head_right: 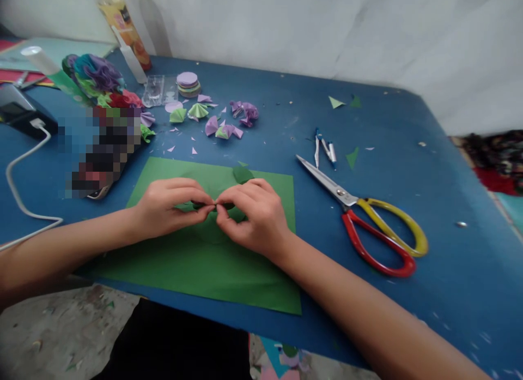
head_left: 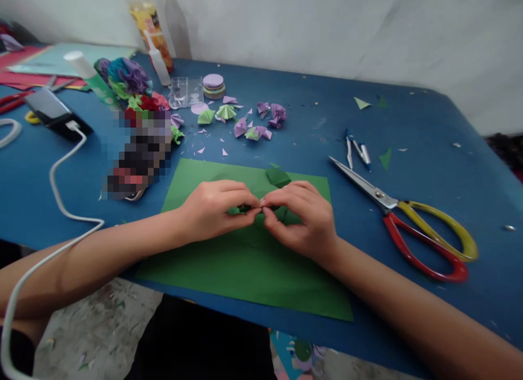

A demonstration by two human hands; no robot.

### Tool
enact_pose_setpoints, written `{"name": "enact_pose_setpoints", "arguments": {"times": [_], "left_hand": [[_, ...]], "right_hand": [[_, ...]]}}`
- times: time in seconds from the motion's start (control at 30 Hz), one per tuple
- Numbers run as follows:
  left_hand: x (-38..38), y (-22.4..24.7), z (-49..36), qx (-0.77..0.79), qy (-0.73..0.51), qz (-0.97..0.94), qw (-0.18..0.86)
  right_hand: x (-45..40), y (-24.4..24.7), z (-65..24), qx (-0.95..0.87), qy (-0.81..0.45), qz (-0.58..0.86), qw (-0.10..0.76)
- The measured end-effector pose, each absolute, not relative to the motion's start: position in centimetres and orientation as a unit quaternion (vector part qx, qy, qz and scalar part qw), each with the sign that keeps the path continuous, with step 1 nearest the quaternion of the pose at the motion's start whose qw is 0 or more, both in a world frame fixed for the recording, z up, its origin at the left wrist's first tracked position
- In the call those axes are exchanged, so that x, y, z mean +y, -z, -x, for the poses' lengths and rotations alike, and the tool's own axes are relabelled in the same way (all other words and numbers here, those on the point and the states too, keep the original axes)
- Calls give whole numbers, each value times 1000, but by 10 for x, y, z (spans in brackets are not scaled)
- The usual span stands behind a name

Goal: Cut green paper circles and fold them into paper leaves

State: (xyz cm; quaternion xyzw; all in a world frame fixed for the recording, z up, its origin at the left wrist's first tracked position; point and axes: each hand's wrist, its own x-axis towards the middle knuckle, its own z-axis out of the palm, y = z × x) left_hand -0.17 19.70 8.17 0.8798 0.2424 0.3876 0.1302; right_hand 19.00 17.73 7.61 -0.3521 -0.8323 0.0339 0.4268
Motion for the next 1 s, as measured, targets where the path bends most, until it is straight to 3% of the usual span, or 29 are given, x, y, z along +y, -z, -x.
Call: {"name": "enact_pose_setpoints", "arguments": {"times": [0.4,0.77,0.87,1.0], "left_hand": [[198,-81,1,236,-390,-886,85],[195,-99,5,241,-429,-865,96],[195,-98,5,240,-436,-861,104],[197,-93,4,233,-444,-856,125]], "right_hand": [[178,-78,-191,-827,6,390,406],[182,-76,-197,-708,-154,492,483],[182,-74,-199,-702,-214,436,520],[180,-74,-197,-792,-140,360,472]]}}
